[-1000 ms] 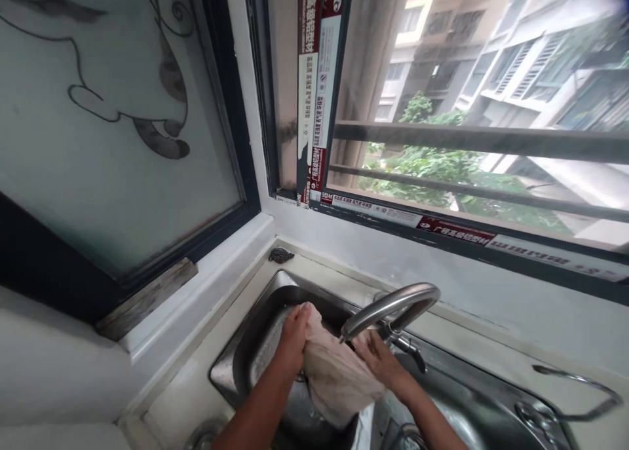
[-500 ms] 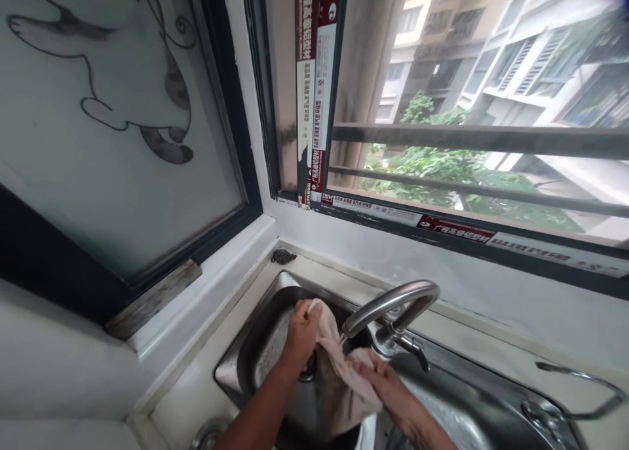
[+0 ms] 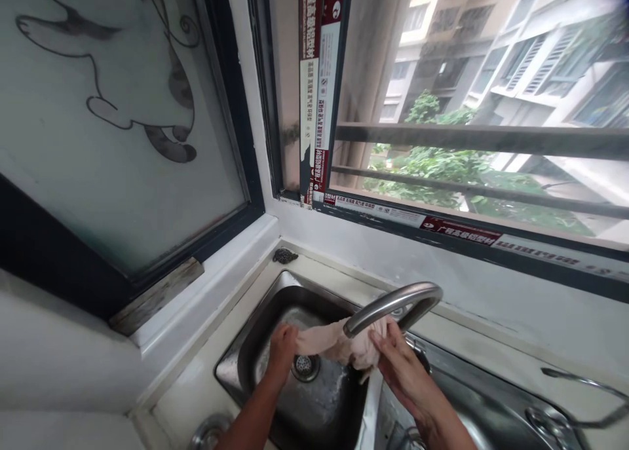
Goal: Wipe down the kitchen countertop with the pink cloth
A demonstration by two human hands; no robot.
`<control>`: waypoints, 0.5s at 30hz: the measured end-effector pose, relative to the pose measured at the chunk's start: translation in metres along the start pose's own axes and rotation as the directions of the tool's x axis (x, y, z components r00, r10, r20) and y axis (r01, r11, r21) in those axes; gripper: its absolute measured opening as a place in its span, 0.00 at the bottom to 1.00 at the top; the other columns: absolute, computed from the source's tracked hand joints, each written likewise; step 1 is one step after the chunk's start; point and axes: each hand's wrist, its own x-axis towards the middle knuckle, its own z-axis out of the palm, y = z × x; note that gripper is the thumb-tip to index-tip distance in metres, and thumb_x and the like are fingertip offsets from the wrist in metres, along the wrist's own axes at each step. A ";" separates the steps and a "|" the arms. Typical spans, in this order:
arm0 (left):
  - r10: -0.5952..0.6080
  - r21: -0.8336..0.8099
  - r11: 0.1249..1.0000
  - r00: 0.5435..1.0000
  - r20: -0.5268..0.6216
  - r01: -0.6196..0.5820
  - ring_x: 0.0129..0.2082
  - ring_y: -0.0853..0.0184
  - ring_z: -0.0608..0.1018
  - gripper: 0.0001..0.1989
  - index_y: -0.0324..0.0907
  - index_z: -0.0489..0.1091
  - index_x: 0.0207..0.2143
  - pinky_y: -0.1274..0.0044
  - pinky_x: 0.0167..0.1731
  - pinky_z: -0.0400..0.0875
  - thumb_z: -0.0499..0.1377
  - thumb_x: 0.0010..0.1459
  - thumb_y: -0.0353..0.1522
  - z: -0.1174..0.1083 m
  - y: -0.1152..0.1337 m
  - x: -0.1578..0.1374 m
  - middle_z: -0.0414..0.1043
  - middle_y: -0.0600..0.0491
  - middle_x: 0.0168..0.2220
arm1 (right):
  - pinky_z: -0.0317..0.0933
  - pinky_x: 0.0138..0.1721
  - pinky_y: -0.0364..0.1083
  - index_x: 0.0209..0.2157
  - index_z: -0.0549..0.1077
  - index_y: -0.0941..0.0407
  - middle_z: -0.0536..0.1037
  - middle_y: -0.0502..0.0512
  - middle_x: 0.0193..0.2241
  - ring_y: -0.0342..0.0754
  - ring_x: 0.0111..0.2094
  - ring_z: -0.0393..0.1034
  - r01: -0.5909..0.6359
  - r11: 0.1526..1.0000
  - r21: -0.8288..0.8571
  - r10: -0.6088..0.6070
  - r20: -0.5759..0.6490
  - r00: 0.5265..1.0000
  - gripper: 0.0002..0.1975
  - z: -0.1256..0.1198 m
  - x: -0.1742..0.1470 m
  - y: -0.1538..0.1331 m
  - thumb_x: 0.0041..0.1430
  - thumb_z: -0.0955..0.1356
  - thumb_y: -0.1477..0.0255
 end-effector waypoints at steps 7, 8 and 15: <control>-0.303 -0.223 0.897 0.898 0.318 0.381 0.29 0.60 0.75 0.23 0.44 0.67 0.26 0.70 0.31 0.69 0.59 0.51 0.55 0.048 -0.021 -0.035 0.70 0.52 0.25 | 0.72 0.46 0.50 0.62 0.63 0.38 0.74 0.49 0.55 0.53 0.52 0.72 -0.069 0.987 0.148 0.067 0.018 0.998 0.38 0.025 0.001 -0.010 0.52 0.78 0.57; -0.336 -0.221 0.872 0.862 0.380 0.437 0.30 0.58 0.77 0.25 0.43 0.69 0.27 0.68 0.33 0.71 0.58 0.51 0.57 0.053 -0.020 -0.042 0.71 0.50 0.25 | 0.73 0.45 0.50 0.62 0.64 0.39 0.75 0.50 0.54 0.54 0.51 0.72 -0.066 0.988 0.143 0.065 0.011 0.998 0.39 0.026 0.003 -0.010 0.51 0.79 0.56; -0.273 -0.191 0.692 0.497 0.823 0.696 0.48 0.52 0.79 0.35 0.42 0.77 0.42 0.64 0.54 0.68 0.53 0.54 0.63 0.052 -0.005 -0.056 0.79 0.42 0.40 | 0.72 0.48 0.50 0.61 0.66 0.40 0.77 0.49 0.52 0.53 0.51 0.73 0.043 0.992 0.121 -0.028 -0.129 0.991 0.38 0.023 0.009 0.003 0.51 0.78 0.56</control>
